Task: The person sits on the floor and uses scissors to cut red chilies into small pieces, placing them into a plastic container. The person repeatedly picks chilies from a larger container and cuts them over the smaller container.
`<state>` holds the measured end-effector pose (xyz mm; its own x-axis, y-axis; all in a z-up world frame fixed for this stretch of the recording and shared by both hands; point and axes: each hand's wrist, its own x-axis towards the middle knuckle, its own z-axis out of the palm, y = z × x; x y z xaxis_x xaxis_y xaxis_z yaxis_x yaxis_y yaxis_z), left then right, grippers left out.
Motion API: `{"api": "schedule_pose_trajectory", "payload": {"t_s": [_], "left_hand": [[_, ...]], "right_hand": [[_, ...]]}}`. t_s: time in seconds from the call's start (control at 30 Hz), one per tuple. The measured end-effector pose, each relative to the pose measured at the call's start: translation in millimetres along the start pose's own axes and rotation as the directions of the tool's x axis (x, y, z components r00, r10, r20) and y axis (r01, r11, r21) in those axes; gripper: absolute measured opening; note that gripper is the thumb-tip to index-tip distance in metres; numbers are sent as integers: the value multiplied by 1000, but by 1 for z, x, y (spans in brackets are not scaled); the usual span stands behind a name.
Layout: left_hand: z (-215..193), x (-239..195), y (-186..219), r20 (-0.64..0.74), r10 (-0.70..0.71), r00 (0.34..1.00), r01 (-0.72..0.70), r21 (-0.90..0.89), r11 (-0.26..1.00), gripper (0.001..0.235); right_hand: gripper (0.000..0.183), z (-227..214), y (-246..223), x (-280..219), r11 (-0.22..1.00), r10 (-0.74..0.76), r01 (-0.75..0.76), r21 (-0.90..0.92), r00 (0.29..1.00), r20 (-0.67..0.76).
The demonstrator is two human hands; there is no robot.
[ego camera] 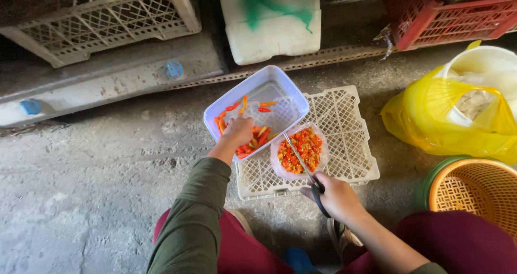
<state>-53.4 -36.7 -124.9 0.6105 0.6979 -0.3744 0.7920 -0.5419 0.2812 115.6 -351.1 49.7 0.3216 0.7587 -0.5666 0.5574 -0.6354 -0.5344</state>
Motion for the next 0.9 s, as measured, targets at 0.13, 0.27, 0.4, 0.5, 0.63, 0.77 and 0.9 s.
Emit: {"api": "schedule_pose_trajectory", "payload": {"t_s": [0.13,0.27,0.4,0.5,0.63,0.77,0.9], "left_hand": [[-6,-6,-13,-144,-13,989,-23,-241,970,25],[-15,-10,-17,-295,-90,951,-42,-412,910,23],[-21,-16,-19,-649,-115,752,-176,-366,914,23],[-23,-23,-20,-585,-373,721,-133,-644,753,25],[-30,-29,-18,-240,-624,744,-108,-964,242,32],[-39,-44,-3,-190,-479,857,-184,-981,59,29],[-47,-70,41,-14,-277,961,-98,-952,-291,28]], "right_hand": [[50,4,1,-8,997,-71,71,-2,995,-69],[50,12,9,-10,989,-128,135,56,984,-123],[46,21,16,-6,992,-123,125,10,984,-126],[43,22,16,-4,978,-198,206,26,965,-173],[40,17,17,-11,972,-190,208,107,969,-160],[40,12,23,-17,965,-87,104,240,993,-81],[45,12,34,-9,906,-167,150,396,986,10]]}}
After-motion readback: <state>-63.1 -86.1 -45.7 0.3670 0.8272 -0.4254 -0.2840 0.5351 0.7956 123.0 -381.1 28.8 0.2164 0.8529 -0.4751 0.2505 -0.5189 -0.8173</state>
